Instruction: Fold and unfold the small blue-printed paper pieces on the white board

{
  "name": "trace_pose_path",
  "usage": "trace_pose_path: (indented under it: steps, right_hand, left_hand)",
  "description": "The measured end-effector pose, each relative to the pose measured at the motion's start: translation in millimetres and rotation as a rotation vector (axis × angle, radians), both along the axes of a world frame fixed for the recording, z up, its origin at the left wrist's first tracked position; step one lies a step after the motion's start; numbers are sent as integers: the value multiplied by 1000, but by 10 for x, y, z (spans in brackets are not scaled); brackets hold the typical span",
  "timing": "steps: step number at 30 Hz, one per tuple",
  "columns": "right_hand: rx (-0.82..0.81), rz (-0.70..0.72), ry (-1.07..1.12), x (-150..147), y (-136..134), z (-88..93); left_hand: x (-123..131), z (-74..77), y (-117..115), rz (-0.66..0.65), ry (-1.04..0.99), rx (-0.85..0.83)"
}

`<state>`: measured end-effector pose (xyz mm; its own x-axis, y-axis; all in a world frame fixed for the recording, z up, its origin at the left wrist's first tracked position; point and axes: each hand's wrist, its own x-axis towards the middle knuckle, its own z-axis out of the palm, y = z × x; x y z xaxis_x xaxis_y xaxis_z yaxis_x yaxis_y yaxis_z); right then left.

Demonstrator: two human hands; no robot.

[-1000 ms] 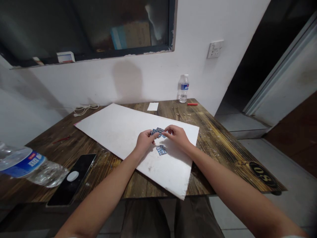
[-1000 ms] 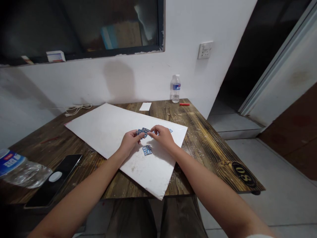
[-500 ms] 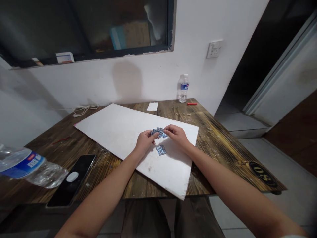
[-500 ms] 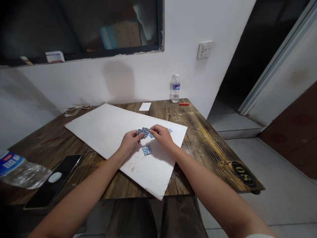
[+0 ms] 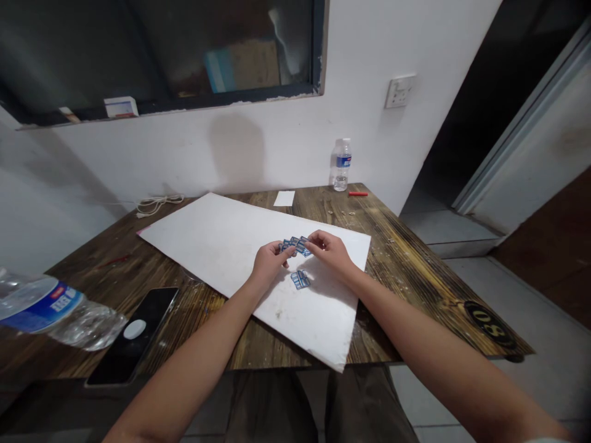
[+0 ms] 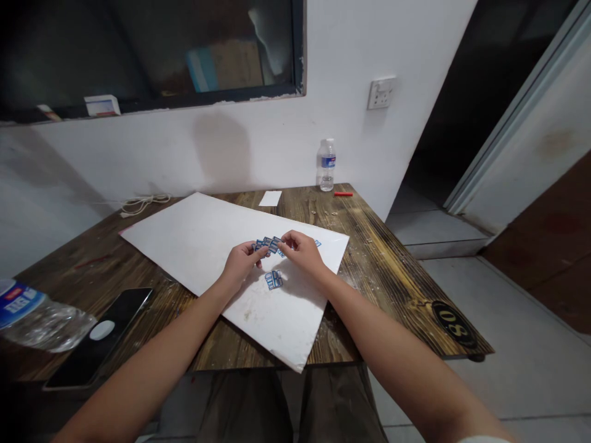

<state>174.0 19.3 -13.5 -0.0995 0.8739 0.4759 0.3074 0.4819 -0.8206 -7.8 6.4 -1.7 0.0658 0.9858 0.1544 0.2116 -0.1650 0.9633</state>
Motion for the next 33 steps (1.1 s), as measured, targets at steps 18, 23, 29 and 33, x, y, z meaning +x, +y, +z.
trace_pose_path:
  steps: [18,23,29,33]
  right_hand:
    - [55,75,13,7,41,-44]
    - [76,54,-52,9,48,-55]
    - [48,-17,-75,13,29,-41]
    - [-11,-10,-58,3,18,-36]
  left_hand:
    - [19,28,-29,57,-76,-79]
    - [12,16,-25,39,-31,-75]
    - [15,30,-23,14,-16,-16]
    - [27,55,-51,2,-7,-17]
